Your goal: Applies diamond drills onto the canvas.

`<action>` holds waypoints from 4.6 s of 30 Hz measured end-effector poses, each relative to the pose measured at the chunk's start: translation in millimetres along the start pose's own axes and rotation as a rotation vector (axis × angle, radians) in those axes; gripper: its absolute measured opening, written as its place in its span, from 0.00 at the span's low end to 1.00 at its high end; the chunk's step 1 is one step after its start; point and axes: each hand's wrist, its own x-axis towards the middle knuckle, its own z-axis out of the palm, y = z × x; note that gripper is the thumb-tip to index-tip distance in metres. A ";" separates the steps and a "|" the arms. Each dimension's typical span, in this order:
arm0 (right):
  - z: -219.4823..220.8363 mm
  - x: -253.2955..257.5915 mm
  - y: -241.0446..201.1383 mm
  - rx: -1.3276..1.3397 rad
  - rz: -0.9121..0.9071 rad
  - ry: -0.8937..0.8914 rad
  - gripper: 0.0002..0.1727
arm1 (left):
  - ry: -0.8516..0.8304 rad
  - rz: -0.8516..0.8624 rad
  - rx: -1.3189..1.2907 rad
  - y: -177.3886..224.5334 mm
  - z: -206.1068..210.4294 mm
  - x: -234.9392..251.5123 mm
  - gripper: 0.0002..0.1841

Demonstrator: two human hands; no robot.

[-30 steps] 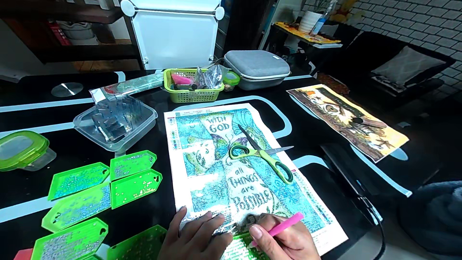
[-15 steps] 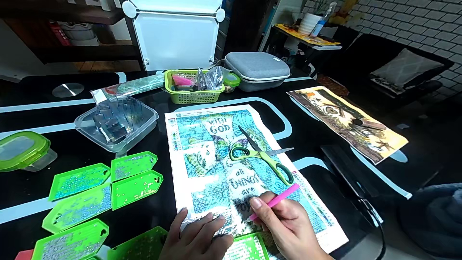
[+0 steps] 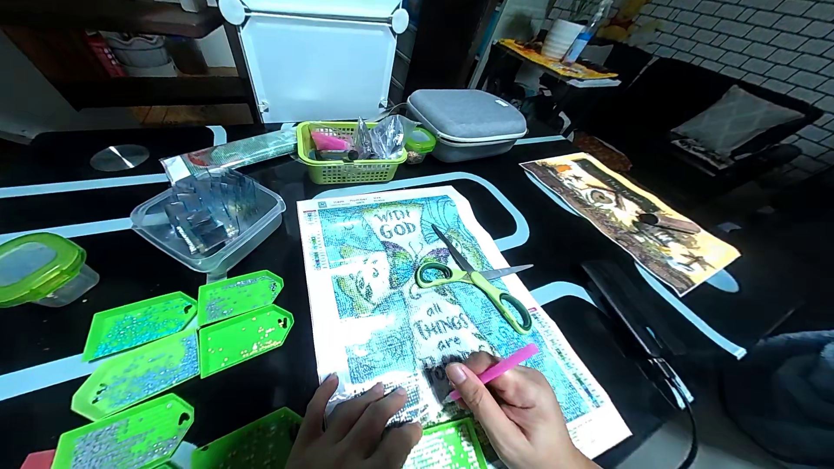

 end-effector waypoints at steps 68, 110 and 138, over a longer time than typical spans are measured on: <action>-1.3 -0.5 0.1 -0.021 0.018 0.006 0.18 | -0.001 0.000 -0.007 0.3 -0.6 0.3 0.23; -8.2 -2.0 -9.6 0.168 0.134 0.062 0.15 | -0.010 0.000 -0.002 0.6 -1.8 0.5 0.23; -24.2 -17.5 -24.0 0.167 0.133 -0.033 0.14 | -0.006 0.002 -0.004 0.8 -1.9 0.6 0.23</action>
